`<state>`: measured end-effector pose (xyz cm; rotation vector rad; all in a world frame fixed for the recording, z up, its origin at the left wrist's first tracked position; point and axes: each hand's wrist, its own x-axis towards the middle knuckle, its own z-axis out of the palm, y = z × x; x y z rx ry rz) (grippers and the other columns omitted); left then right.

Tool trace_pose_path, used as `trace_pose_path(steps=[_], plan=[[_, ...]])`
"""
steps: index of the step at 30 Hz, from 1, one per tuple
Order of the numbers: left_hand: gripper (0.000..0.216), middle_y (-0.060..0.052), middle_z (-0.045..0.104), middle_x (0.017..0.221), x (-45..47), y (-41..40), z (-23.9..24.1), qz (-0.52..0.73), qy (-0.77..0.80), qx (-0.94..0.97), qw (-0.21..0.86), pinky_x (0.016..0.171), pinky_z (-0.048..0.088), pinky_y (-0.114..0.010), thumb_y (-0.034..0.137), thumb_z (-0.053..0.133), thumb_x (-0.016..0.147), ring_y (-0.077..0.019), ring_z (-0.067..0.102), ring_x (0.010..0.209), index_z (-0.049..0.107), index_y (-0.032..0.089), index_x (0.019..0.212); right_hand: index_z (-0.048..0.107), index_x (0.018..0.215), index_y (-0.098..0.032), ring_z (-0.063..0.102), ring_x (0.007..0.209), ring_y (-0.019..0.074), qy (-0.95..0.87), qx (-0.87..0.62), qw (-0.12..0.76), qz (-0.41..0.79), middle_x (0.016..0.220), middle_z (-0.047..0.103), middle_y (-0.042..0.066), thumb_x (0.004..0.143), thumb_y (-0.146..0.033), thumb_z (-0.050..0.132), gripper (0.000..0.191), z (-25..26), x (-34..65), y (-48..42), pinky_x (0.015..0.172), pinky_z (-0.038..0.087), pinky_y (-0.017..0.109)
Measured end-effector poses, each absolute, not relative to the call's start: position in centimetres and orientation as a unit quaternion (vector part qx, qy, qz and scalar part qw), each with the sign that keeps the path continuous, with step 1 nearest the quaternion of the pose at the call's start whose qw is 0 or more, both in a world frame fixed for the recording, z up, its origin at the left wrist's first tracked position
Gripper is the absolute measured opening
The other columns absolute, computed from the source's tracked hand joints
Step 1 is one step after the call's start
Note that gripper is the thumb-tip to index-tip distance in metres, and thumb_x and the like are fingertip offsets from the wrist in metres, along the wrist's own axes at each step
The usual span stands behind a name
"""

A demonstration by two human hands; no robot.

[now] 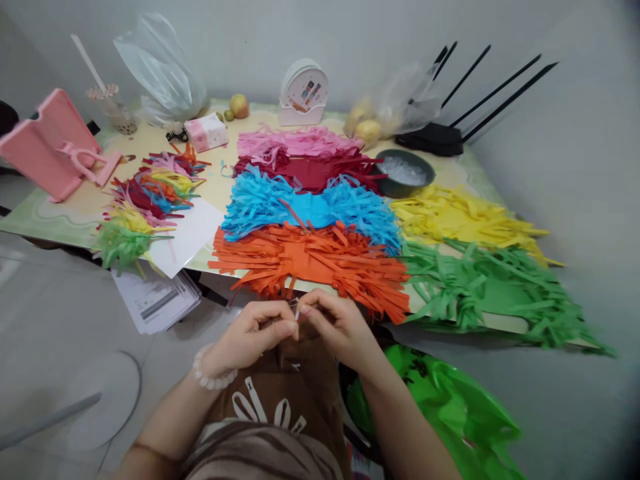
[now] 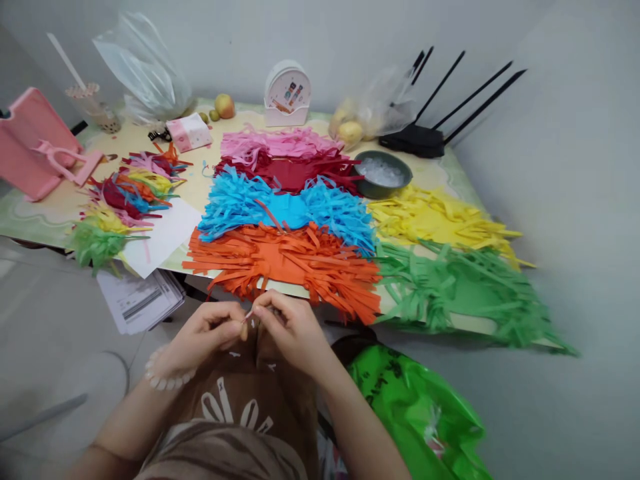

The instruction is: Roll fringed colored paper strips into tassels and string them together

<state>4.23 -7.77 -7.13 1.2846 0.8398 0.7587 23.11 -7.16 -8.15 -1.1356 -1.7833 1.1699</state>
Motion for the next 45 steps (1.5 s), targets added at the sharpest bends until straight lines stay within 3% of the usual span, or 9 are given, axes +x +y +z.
trace_pose_path(steps=[4,8,11,18,26,30,35,39,45], plan=[[0.038,-0.005,0.057,0.083,5.1,-8.0,-8.6,0.427,0.399,0.484,0.651,0.053,0.038,-0.021,0.049,0.065,0.085,-0.0079,0.045,0.057,0.063,0.013,0.072,0.057,0.073,-0.019,0.046,0.055,0.0109,-0.649,-0.426,0.312,0.548,0.061,0.054,-0.002,0.096,-0.032,0.049,0.028,-9.2,22.5,-7.5,0.052,0.037,0.022],[0.04,0.006,0.04,0.058,5.7,-8.4,-10.1,0.43,0.361,0.354,0.748,0.039,0.015,-0.018,0.052,0.065,0.084,-0.0018,0.017,0.04,0.053,0.016,0.073,0.067,0.083,-0.019,0.051,0.06,0.0118,-0.661,-0.437,0.318,0.521,0.078,0.065,0.002,0.091,-0.031,0.059,0.017,-9.1,22.9,-7.3,0.055,0.041,0.022],[0.041,0.008,0.032,0.053,5.9,-8.6,-10.8,0.42,0.382,0.394,0.724,0.043,0.017,-0.018,0.053,0.064,0.085,-0.004,0.023,0.044,0.052,0.015,0.072,0.072,0.097,-0.021,0.058,0.069,0.014,-0.644,-0.43,0.404,0.488,0.09,0.067,0.005,0.087,-0.03,0.066,0.015,-8.7,23.0,-7.0,0.06,0.048,0.024],[0.043,0.005,0.038,0.056,5.2,-9.0,-11.1,0.394,0.427,0.466,0.667,0.048,0.023,-0.022,0.055,0.059,0.087,-0.0072,0.03,0.05,0.062,0.014,0.075,0.069,0.073,-0.022,0.065,0.081,0.0196,-0.626,-0.42,0.477,0.451,0.082,0.068,0.005,0.088,-0.025,0.065,0.016,-9.9,21.1,-7.4,0.072,0.053,0.03],[0.045,-0.001,0.053,0.065,2.7,-9.2,-11.2,0.329,0.474,0.558,0.596,0.056,0.038,-0.023,0.051,0.049,0.094,-0.0111,0.047,0.06,0.063,0.014,0.074,0.059,0.085,-0.023,0.045,0.043,0.0078,-0.371,-0.457,0.539,0.602,0.072,0.062,-0.001,0.091,-0.04,0.062,0.018,-10.7,19.2,-8.6,0.044,0.042,0.021],[0.029,-0.013,0.065,0.114,-4.4,-6.3,-9.8,0.302,0.497,0.741,0.336,0.096,0.046,-0.033,0.039,0.048,0.097,-0.0226,0.059,0.11,0.067,0.017,0.095,0.054,0.082,-0.021,0.042,0.051,0.0081,-0.328,-0.503,0.528,0.6,0.06,0.047,-0.005,0.086,-0.05,0.067,0.031,-10.9,19.2,-9.1,0.046,0.039,0.015],[0.031,-0.017,0.06,0.129,-16.1,0.8,-8.8,0.072,0.616,0.781,-0.079,0.106,0.039,-0.049,0.026,0.049,0.094,-0.0303,0.051,0.124,0.061,0.015,0.12,0.058,0.089,-0.021,0.043,0.053,0.0097,-0.315,-0.536,0.486,0.614,0.064,0.049,-0.003,0.081,-0.055,0.07,0.037,-12.0,18.9,-9.7,0.047,0.04,0.018],[0.043,-0.018,0.058,0.133,-20.1,4.3,-10.3,-0.008,0.598,0.795,-0.101,0.114,0.029,-0.053,0.024,0.055,0.087,-0.0342,0.045,0.131,0.059,0.012,0.128,0.06,0.089,-0.022,0.045,0.055,0.0103,-0.307,-0.528,0.469,0.638,0.067,0.051,-0.002,0.079,-0.055,0.071,0.036,-12.6,18.1,-9.9,0.049,0.043,0.019],[0.048,-0.021,0.064,0.116,-21.1,6.3,-12.7,-0.051,0.597,0.792,-0.117,0.095,0.043,-0.042,0.014,0.039,0.094,-0.0296,0.058,0.106,0.047,0.004,0.14,0.062,0.092,-0.023,0.052,0.061,0.0107,-0.285,-0.511,0.443,0.68,0.072,0.054,0.0,0.076,-0.054,0.075,0.037,-14.2,18.0,-9.8,0.055,0.048,0.018]])
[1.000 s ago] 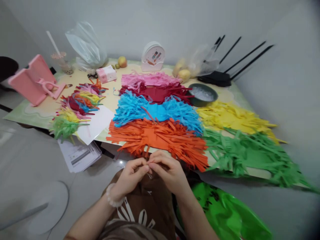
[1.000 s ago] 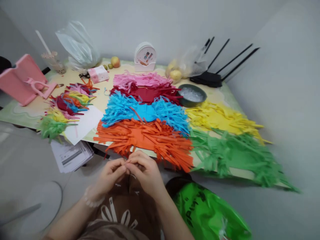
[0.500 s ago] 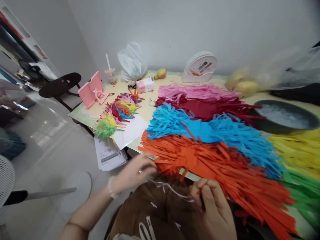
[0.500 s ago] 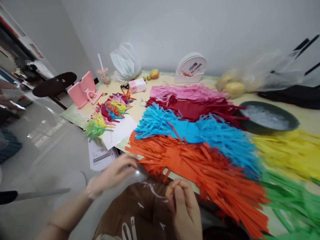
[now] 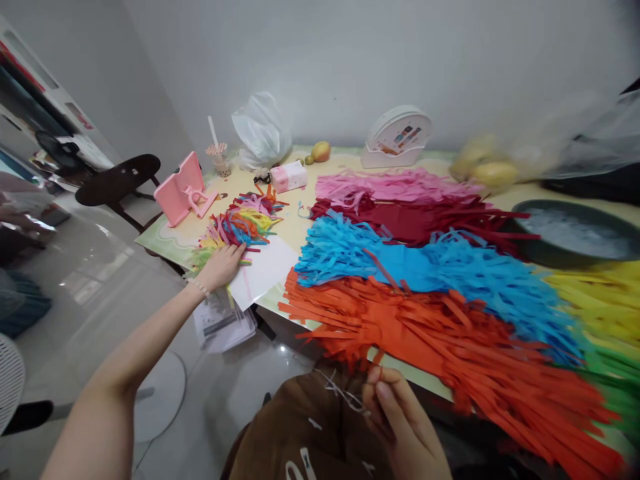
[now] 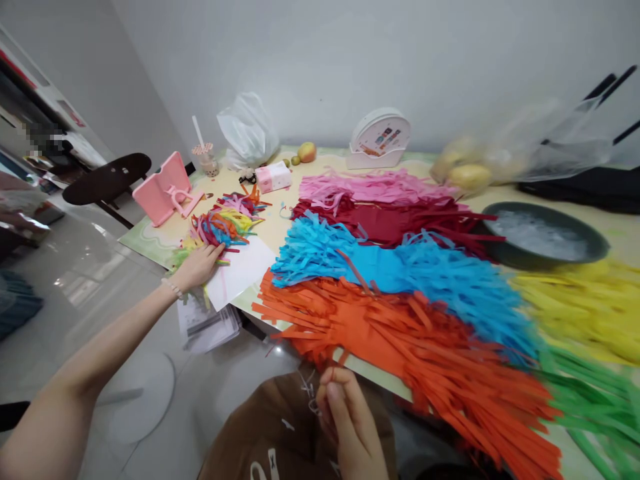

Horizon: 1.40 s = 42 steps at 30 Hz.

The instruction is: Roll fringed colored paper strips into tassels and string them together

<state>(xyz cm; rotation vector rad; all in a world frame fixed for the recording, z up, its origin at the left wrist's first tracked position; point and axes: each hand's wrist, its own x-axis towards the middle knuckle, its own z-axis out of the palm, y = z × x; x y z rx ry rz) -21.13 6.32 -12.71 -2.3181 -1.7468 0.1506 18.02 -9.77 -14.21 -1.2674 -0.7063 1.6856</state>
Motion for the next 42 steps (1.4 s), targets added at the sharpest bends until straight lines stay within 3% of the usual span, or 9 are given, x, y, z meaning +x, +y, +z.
trace_pose_path(steps=[4,9,12,15,21,25,34,40,42], plan=[[0.041,-0.02,0.064,0.11,-21.1,7.4,-12.0,0.066,-0.579,-0.803,0.125,0.089,0.043,-0.042,0.014,0.034,0.097,-0.0298,0.058,0.102,0.056,0.006,0.13,0.061,0.092,-0.024,0.051,0.06,0.0092,-0.283,-0.516,0.43,0.685,0.073,0.053,-0.001,0.078,-0.055,0.073,0.036,-14.2,17.3,-9.6,0.055,0.045,0.017],[0.033,-0.018,0.052,0.14,-20.9,8.2,-10.9,0.062,-0.539,-0.831,0.124,0.105,0.033,-0.046,0.015,0.038,0.097,-0.0303,0.048,0.126,0.066,0.014,0.114,0.056,0.092,-0.023,0.04,0.054,0.0097,-0.438,-0.466,0.386,0.665,0.066,0.044,-0.004,0.092,-0.054,0.054,0.031,-12.4,15.1,-6.6,0.049,0.035,0.019],[0.032,-0.015,0.056,0.137,-21.3,8.7,-11.1,0.063,-0.525,-0.841,0.115,0.108,0.03,-0.044,0.015,0.04,0.097,-0.0287,0.045,0.13,0.065,0.015,0.115,0.055,0.097,-0.022,0.043,0.057,0.0121,-0.602,-0.426,0.349,0.578,0.066,0.042,-0.005,0.097,-0.046,0.046,0.025,-10.9,12.5,-2.2,0.053,0.037,0.022],[0.036,-0.015,0.063,0.124,-21.9,9.3,-11.7,0.056,-0.532,-0.838,0.108,0.1,0.036,-0.042,0.015,0.039,0.097,-0.0277,0.054,0.115,0.06,0.015,0.125,0.057,0.104,-0.02,0.05,0.059,0.0147,-0.734,-0.443,0.287,0.428,0.065,0.046,-0.004,0.097,-0.032,0.04,0.022,-9.5,8.6,3.7,0.057,0.038,0.024],[0.035,-0.015,0.064,0.114,-22.6,10.1,-12.1,0.026,-0.553,-0.826,0.1,0.09,0.041,-0.041,0.02,0.052,0.09,-0.0281,0.055,0.102,0.062,0.013,0.122,0.059,0.124,-0.016,0.065,0.094,0.0204,-0.786,-0.494,0.197,0.315,0.096,0.069,0.008,0.095,-0.015,0.046,0.032,-9.6,0.2,13.6,0.083,0.046,0.029],[0.027,-0.013,0.063,0.107,-22.9,10.2,-12.4,-0.011,-0.564,-0.821,0.089,0.087,0.044,-0.042,0.02,0.057,0.085,-0.0281,0.055,0.099,0.066,0.014,0.109,0.061,0.12,-0.016,0.064,0.103,0.0216,-0.801,-0.503,0.149,0.289,0.113,0.067,0.009,0.097,-0.029,0.055,0.027,-11.5,-2.9,15.4,0.092,0.05,0.04],[0.027,-0.012,0.064,0.122,-26.4,6.7,-12.5,-0.237,-0.628,-0.738,0.068,0.101,0.044,-0.042,0.014,0.055,0.081,-0.0254,0.056,0.115,0.065,0.018,0.105,0.059,0.124,-0.016,0.065,0.102,0.0217,-0.824,-0.512,0.087,0.225,0.116,0.065,0.009,0.098,-0.037,0.056,0.033,-12.9,-3.9,15.3,0.09,0.054,0.044],[0.02,-0.001,0.061,0.074,-31.7,3.4,-9.8,-0.459,-0.726,-0.498,0.122,0.065,0.049,-0.029,0.034,0.056,0.086,-0.016,0.057,0.068,0.059,0.014,0.087,0.059,0.122,-0.014,0.067,0.098,0.0218,-0.83,-0.51,0.086,0.207,0.111,0.068,0.011,0.101,-0.036,0.049,0.032,-12.3,-3.7,15.2,0.088,0.052,0.041],[0.019,0.001,0.059,0.072,-33.4,2.5,-8.0,-0.52,-0.732,-0.419,0.137,0.063,0.049,-0.026,0.033,0.055,0.085,-0.0139,0.055,0.066,0.056,0.013,0.085,0.058,0.124,-0.014,0.067,0.099,0.0232,-0.839,-0.494,0.104,0.201,0.11,0.07,0.013,0.102,-0.03,0.043,0.031,-11.2,-3.5,14.7,0.085,0.05,0.036]])
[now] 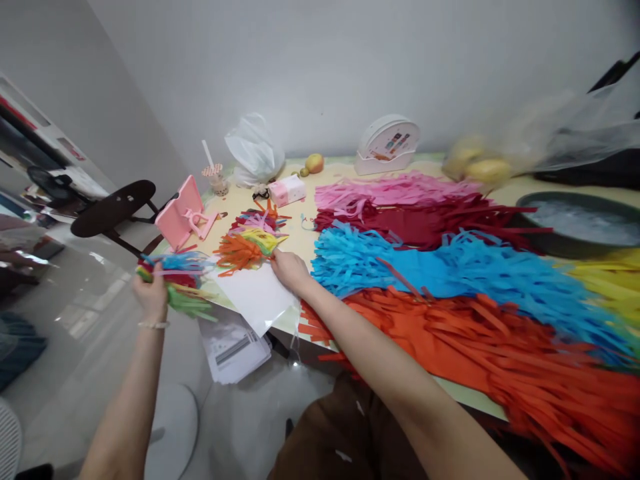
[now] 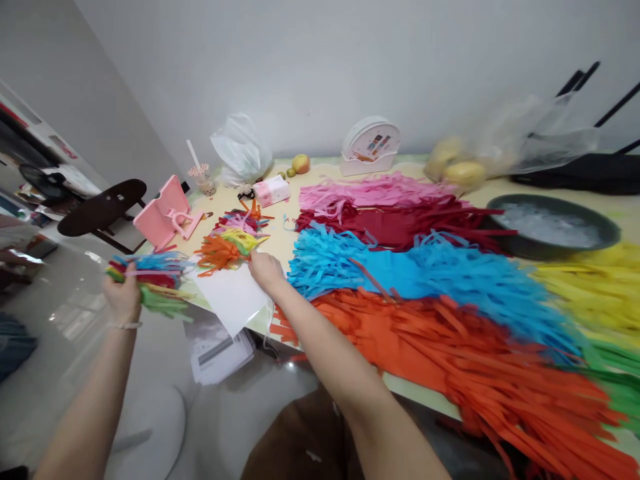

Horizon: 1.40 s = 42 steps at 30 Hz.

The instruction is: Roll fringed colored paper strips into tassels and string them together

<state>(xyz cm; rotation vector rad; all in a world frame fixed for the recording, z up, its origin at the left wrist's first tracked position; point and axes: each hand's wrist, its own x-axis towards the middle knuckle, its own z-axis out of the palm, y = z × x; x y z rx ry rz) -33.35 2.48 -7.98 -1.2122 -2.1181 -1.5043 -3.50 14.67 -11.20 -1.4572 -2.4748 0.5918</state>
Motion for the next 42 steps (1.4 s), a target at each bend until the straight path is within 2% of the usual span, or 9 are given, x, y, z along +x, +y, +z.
trace_pose_path(steps=[5,8,12,18,21,26,30,36,42], plan=[[0.024,0.001,0.068,0.09,-31.7,-2.2,-2.6,-0.619,-0.704,-0.331,0.103,0.08,0.055,-0.031,0.035,0.057,0.087,-0.0155,0.063,0.082,0.061,0.015,0.1,0.053,0.129,-0.018,0.063,0.11,0.0225,-0.875,-0.42,0.167,0.174,0.122,0.067,0.012,0.104,-0.028,0.033,0.033,-6.6,-2.1,12.2,0.086,0.043,0.029],[0.031,-0.002,0.071,0.082,-25.8,-6.6,-1.2,-0.582,-0.721,-0.357,-0.119,0.07,0.058,-0.033,0.043,0.071,0.079,-0.0194,0.066,0.073,0.069,0.018,0.095,0.063,0.112,-0.017,0.066,0.098,0.0236,-0.9,-0.373,0.148,0.167,0.108,0.072,0.012,0.101,-0.023,0.042,0.025,-4.4,0.1,9.3,0.079,0.043,0.028],[0.031,-0.007,0.073,0.083,-16.2,-9.9,-2.7,-0.462,-0.657,-0.447,-0.392,0.068,0.058,-0.031,0.046,0.071,0.081,-0.0208,0.067,0.074,0.073,0.017,0.091,0.068,0.088,-0.017,0.066,0.078,0.0203,-0.923,-0.307,0.113,0.203,0.086,0.073,0.009,0.092,-0.017,0.056,0.013,-3.4,5.5,4.3,0.067,0.041,0.025],[0.03,-0.006,0.073,0.089,-5.1,-8.2,-7.4,-0.479,-0.501,-0.436,-0.574,0.074,0.055,-0.027,0.04,0.078,0.074,-0.0188,0.067,0.08,0.075,0.017,0.092,0.071,0.09,-0.022,0.066,0.072,0.0142,-0.806,-0.33,0.273,0.408,0.083,0.074,0.002,0.091,-0.023,0.06,0.012,-4.0,15.1,-2.2,0.066,0.046,0.022],[0.034,-0.006,0.072,0.082,-1.1,-7.8,-8.9,-0.463,-0.445,-0.375,-0.669,0.067,0.053,-0.024,0.04,0.083,0.067,-0.0166,0.066,0.073,0.075,0.015,0.086,0.072,0.084,-0.021,0.064,0.069,0.015,-0.723,-0.391,0.337,0.46,0.08,0.073,0.003,0.089,-0.028,0.063,0.012,-5.2,18.2,-4.3,0.064,0.046,0.024],[0.032,0.001,0.065,0.066,3.0,-8.6,-9.8,-0.448,-0.463,-0.335,-0.687,0.055,0.047,-0.019,0.033,0.089,0.057,-0.0109,0.059,0.06,0.069,0.015,0.073,0.068,0.077,-0.019,0.057,0.059,0.0128,-0.623,-0.447,0.407,0.497,0.069,0.065,0.001,0.083,-0.032,0.067,0.014,-7.5,20.9,-6.7,0.057,0.044,0.023],[0.028,-0.004,0.073,0.081,4.5,-9.1,-9.9,-0.455,-0.517,-0.362,-0.628,0.065,0.053,-0.023,0.034,0.083,0.067,-0.0151,0.066,0.071,0.073,0.015,0.085,0.065,0.09,-0.02,0.051,0.055,0.0109,-0.565,-0.496,0.459,0.473,0.068,0.058,-0.002,0.092,-0.032,0.056,0.015,-8.5,22.0,-8.5,0.053,0.041,0.022],[0.024,-0.004,0.076,0.086,5.6,-9.0,-9.6,-0.471,-0.558,-0.41,-0.547,0.074,0.057,-0.028,0.033,0.08,0.068,-0.0199,0.07,0.078,0.074,0.017,0.086,0.064,0.118,-0.021,0.053,0.055,0.0126,-0.605,-0.547,0.425,0.393,0.06,0.057,-0.004,0.095,-0.031,0.054,0.028,-8.4,22.1,-10.7,0.06,0.044,0.024],[0.014,-0.002,0.07,0.08,5.7,-9.0,-9.5,-0.455,-0.569,-0.477,-0.491,0.07,0.053,-0.027,0.032,0.074,0.076,-0.0172,0.064,0.074,0.072,0.019,0.082,0.063,0.098,-0.02,0.056,0.053,0.012,-0.596,-0.54,0.423,0.417,0.062,0.065,-0.003,0.095,-0.032,0.054,0.015,-8.6,21.4,-11.1,0.055,0.042,0.022]])
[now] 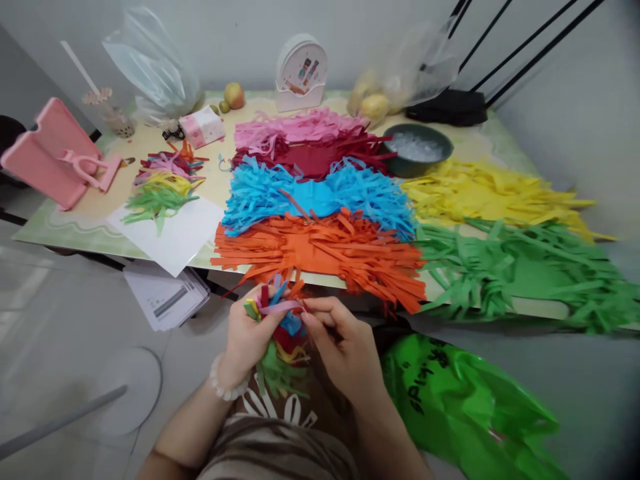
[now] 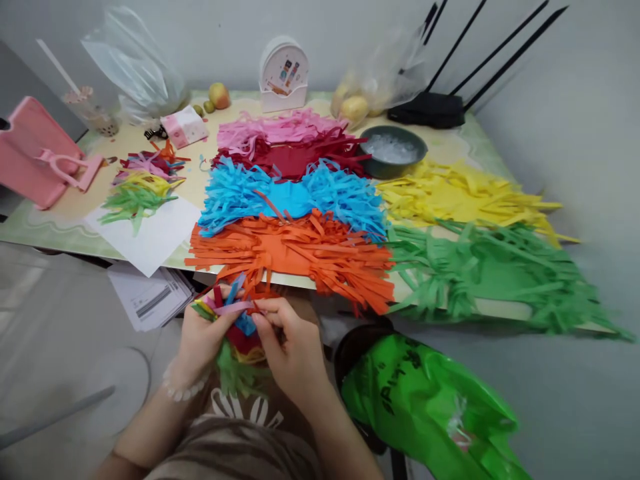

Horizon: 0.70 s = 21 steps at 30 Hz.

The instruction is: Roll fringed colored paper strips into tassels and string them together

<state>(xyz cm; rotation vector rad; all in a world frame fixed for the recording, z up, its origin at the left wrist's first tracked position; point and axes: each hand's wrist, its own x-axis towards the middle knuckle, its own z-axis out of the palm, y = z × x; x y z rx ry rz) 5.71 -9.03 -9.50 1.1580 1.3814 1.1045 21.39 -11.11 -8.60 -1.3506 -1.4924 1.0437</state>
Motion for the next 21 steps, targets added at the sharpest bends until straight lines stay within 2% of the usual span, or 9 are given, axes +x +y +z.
trace_pose_path(steps=[4,8,10,12,13,16,19,21], plan=[[0.014,-0.001,0.065,0.074,5.7,-8.8,-9.2,0.435,0.583,0.524,0.444,0.066,0.05,-0.026,0.033,0.073,0.078,-0.0156,0.06,0.068,0.07,0.019,0.078,0.064,0.098,-0.02,0.058,0.054,0.012,-0.591,-0.545,0.416,0.426,0.064,0.068,-0.002,0.095,-0.032,0.054,0.016,-8.6,21.4,-10.7,0.053,0.041,0.021],[0.007,-0.003,0.07,0.082,5.5,-8.6,-8.6,0.429,0.552,0.629,0.341,0.071,0.051,-0.029,0.028,0.068,0.084,-0.0179,0.064,0.075,0.07,0.022,0.081,0.063,0.096,-0.019,0.056,0.053,0.0112,-0.581,-0.534,0.407,0.461,0.062,0.066,-0.003,0.094,-0.032,0.055,0.015,-8.2,21.7,-10.1,0.053,0.041,0.021],[0.007,-0.006,0.071,0.089,5.1,-8.5,-8.2,0.419,0.516,0.694,0.278,0.076,0.052,-0.031,0.025,0.064,0.088,-0.0195,0.066,0.083,0.07,0.023,0.088,0.059,0.108,-0.02,0.054,0.05,0.0105,-0.546,-0.519,0.429,0.498,0.059,0.063,-0.005,0.093,-0.032,0.057,0.02,-7.9,21.9,-9.4,0.051,0.041,0.021],[0.012,-0.008,0.072,0.095,4.7,-8.1,-7.5,0.397,0.477,0.751,0.224,0.079,0.052,-0.033,0.022,0.059,0.091,-0.0207,0.067,0.089,0.07,0.023,0.096,0.054,0.12,-0.02,0.052,0.045,0.0096,-0.495,-0.481,0.453,0.565,0.056,0.061,-0.007,0.09,-0.035,0.06,0.034,-7.6,22.2,-8.3,0.047,0.041,0.02],[0.014,-0.008,0.072,0.096,4.5,-7.7,-7.0,0.386,0.461,0.774,0.2,0.079,0.052,-0.033,0.02,0.058,0.091,-0.0209,0.067,0.091,0.07,0.022,0.098,0.055,0.12,-0.02,0.05,0.042,0.0091,-0.471,-0.451,0.459,0.604,0.056,0.061,-0.007,0.088,-0.037,0.062,0.037,-7.4,22.2,-7.5,0.045,0.041,0.02],[0.015,-0.008,0.072,0.095,4.5,-5.6,-4.9,0.354,0.424,0.818,0.158,0.077,0.051,-0.032,0.016,0.057,0.091,-0.0208,0.067,0.089,0.07,0.02,0.098,0.064,0.094,-0.018,0.047,0.036,0.0072,-0.437,-0.381,0.482,0.657,0.053,0.061,-0.005,0.082,-0.042,0.07,0.028,-6.7,22.2,-4.8,0.039,0.039,0.019],[0.014,-0.007,0.071,0.094,5.0,-2.2,-3.0,0.333,0.411,0.835,0.15,0.077,0.049,-0.032,0.016,0.056,0.09,-0.0206,0.065,0.088,0.069,0.018,0.095,0.066,0.079,-0.018,0.046,0.037,0.0055,-0.439,-0.381,0.568,0.582,0.058,0.064,-0.004,0.076,-0.038,0.078,0.024,-5.1,22.3,-1.5,0.037,0.038,0.017],[0.012,-0.005,0.07,0.089,5.2,0.5,-2.6,0.333,0.414,0.831,0.161,0.074,0.047,-0.029,0.019,0.057,0.09,-0.019,0.063,0.083,0.068,0.018,0.085,0.064,0.076,-0.019,0.049,0.04,0.0054,-0.426,-0.368,0.647,0.514,0.068,0.068,-0.003,0.073,-0.037,0.08,0.024,-3.5,23.4,0.7,0.035,0.037,0.016]])
